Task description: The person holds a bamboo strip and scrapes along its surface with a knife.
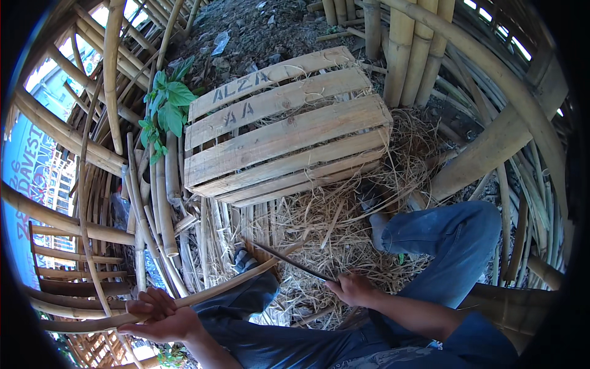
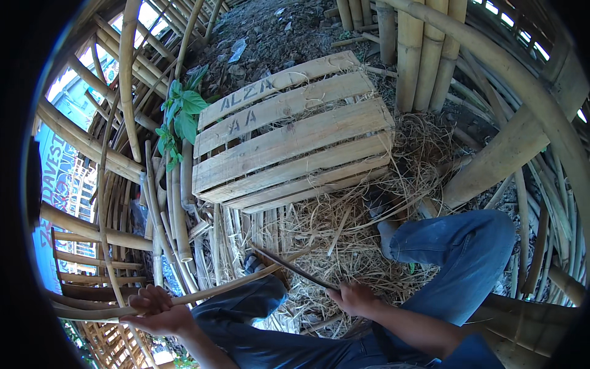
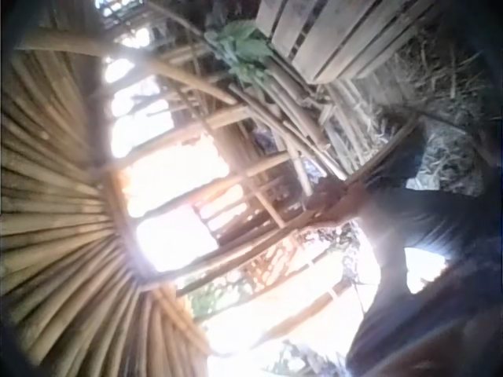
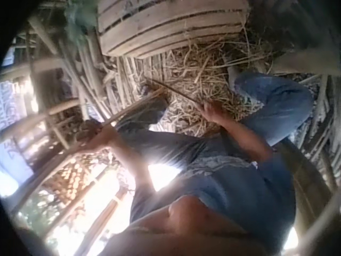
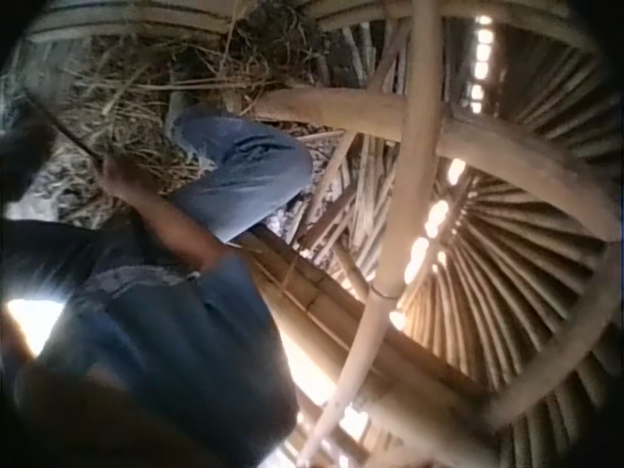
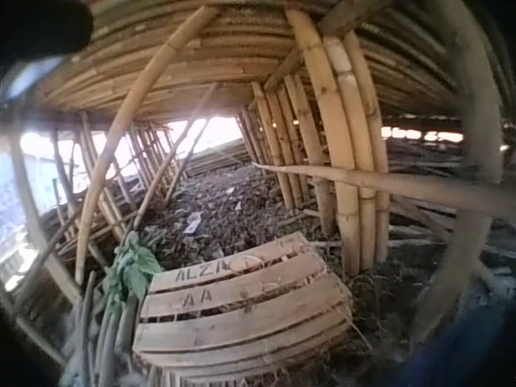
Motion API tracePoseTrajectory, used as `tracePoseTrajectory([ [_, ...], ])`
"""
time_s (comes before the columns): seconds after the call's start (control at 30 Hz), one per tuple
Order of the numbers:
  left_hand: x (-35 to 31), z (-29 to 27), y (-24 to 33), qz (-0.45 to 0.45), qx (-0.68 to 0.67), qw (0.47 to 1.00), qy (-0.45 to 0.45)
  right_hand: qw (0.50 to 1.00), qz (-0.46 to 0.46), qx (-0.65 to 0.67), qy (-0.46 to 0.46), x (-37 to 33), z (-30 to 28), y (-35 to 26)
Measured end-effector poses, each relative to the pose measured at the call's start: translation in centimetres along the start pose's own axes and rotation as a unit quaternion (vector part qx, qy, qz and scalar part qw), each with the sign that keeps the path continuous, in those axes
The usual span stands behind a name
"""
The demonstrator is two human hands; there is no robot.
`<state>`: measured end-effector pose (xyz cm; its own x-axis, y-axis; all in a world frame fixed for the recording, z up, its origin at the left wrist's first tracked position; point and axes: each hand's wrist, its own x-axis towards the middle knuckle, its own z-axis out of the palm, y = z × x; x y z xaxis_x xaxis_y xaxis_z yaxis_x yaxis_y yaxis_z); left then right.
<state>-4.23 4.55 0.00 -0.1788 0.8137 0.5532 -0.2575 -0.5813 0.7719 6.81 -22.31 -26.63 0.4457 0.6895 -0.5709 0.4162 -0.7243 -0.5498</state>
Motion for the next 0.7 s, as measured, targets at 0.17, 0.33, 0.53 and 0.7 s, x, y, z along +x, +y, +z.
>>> tracePoseTrajectory([
  [0.17, -0.1, 0.0, -0.1, -0.017, -0.017, 1.000, 0.007, 0.993, 0.097, 0.042, 0.057, 0.9, -0.4, 0.0],
  [0.33, -0.1, -0.2, -0.1, -0.009, -0.018, 1.000, -0.004, 0.999, 0.024, 0.012, 0.026, 0.5, -0.2, 0.3],
  [0.53, 0.4, -0.4, -0.1, -0.039, -0.034, 0.999, 0.015, 0.998, 0.048, -0.014, 0.049, 1.6, -1.0, 1.1],
  [0.7, 0.5, -0.2, -0.2, -0.018, -0.019, 0.999, 0.021, 0.996, 0.089, -0.006, 0.024, 2.0, -1.0, 0.6],
])
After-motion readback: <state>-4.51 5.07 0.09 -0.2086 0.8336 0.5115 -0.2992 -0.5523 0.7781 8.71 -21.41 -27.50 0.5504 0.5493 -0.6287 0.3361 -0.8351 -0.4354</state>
